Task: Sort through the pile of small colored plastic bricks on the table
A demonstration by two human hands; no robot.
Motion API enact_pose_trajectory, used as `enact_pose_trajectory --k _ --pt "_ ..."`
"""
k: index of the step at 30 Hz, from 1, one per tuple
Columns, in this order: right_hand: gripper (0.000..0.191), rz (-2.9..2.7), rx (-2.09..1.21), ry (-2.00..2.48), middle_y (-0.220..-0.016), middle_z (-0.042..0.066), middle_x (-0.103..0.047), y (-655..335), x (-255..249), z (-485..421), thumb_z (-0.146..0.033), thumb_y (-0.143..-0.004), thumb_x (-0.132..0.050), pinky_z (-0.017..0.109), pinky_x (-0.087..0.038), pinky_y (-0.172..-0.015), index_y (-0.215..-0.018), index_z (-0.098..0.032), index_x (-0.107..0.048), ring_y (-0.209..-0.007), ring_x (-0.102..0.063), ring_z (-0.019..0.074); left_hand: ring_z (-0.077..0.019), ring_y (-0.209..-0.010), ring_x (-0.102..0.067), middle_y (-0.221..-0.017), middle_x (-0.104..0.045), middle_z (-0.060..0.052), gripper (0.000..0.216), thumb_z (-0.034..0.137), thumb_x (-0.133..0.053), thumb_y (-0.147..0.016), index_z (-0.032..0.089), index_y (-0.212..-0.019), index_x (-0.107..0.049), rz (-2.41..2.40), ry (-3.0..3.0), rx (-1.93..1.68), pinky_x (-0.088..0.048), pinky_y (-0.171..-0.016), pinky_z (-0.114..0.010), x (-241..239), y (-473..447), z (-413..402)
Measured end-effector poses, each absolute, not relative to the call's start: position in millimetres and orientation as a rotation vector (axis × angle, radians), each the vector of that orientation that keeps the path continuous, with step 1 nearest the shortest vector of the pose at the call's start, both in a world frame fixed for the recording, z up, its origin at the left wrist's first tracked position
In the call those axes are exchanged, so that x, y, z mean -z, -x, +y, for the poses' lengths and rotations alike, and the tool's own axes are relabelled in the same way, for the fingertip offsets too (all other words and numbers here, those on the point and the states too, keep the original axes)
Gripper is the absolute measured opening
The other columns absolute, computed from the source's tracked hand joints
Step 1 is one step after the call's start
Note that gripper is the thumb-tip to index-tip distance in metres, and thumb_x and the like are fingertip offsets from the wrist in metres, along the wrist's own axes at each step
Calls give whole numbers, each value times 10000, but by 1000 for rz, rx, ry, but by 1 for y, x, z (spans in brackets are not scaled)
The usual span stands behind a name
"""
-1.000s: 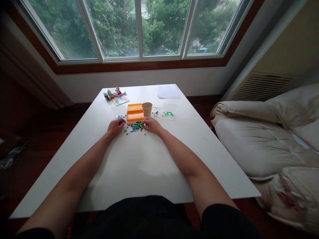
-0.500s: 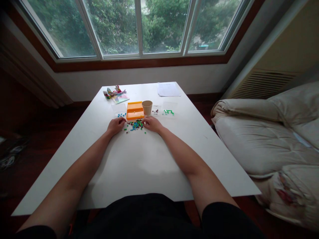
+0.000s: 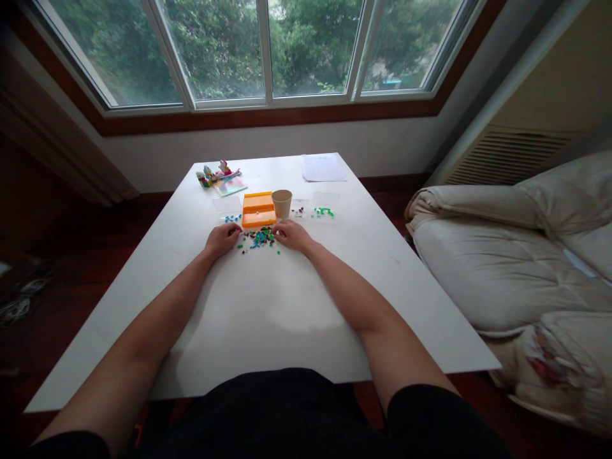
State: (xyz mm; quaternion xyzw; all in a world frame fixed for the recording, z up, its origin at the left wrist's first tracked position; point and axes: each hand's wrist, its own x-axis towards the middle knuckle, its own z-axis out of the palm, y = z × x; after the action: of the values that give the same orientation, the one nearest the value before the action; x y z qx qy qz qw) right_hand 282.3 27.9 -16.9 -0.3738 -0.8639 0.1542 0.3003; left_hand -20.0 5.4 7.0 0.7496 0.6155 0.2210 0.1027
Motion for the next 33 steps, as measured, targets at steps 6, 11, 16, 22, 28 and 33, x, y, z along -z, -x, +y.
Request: enact_pose_trajectory --k 6,11,16,22,28,33 --pt "145 -2286 -416 987 -876 40 -654 -283 17 28 -242 -894 -636 263 -386 -718 -976 -203 -749 -775 -536 155 -205 -850 -645 -959 -757 -56 274 325 -544 -916 229 -1044 -766 1825 -2233 -634 -460 -754 -286 -9 19 5" --pt "138 -2288 -399 996 -836 32 -636 -283 19 30 -249 -891 -640 259 -386 -712 -963 -204 -749 -762 -540 154 -205 -843 -647 -958 -757 -55 282 334 -538 -920 231 -1044 -769 1803 -2256 -644 -463 -750 -289 -8 20 5" --pt "135 -2281 -390 989 -851 33 -643 -283 19 29 -230 -889 -636 255 -384 -710 -963 -207 -747 -774 -542 156 -202 -809 -638 -939 -753 -51 265 329 -547 -907 236 -1017 -768 1793 -2264 -664 -443 -720 -295 -4 21 7" --pt "130 -2289 -391 970 -857 34 -647 -282 18 29 -224 -891 -633 254 -382 -713 -951 -200 -746 -771 -539 153 -196 -809 -631 -937 -747 -48 263 341 -544 -902 235 -1002 -763 1786 -2275 -675 -423 -704 -290 -2 22 9" --pt "130 -2267 -400 976 -840 29 -634 -283 17 28 -221 -891 -631 251 -386 -712 -950 -202 -745 -768 -537 150 -193 -800 -625 -930 -745 -48 272 348 -541 -902 234 -1004 -766 1787 -2261 -672 -416 -690 -289 -2 22 9" --pt "128 -2262 -416 1008 -816 29 -634 -283 16 28 -224 -885 -639 253 -389 -712 -947 -205 -749 -762 -533 154 -197 -816 -629 -929 -747 -48 273 347 -547 -901 237 -1016 -769 1798 -2253 -662 -430 -707 -285 -3 20 8"
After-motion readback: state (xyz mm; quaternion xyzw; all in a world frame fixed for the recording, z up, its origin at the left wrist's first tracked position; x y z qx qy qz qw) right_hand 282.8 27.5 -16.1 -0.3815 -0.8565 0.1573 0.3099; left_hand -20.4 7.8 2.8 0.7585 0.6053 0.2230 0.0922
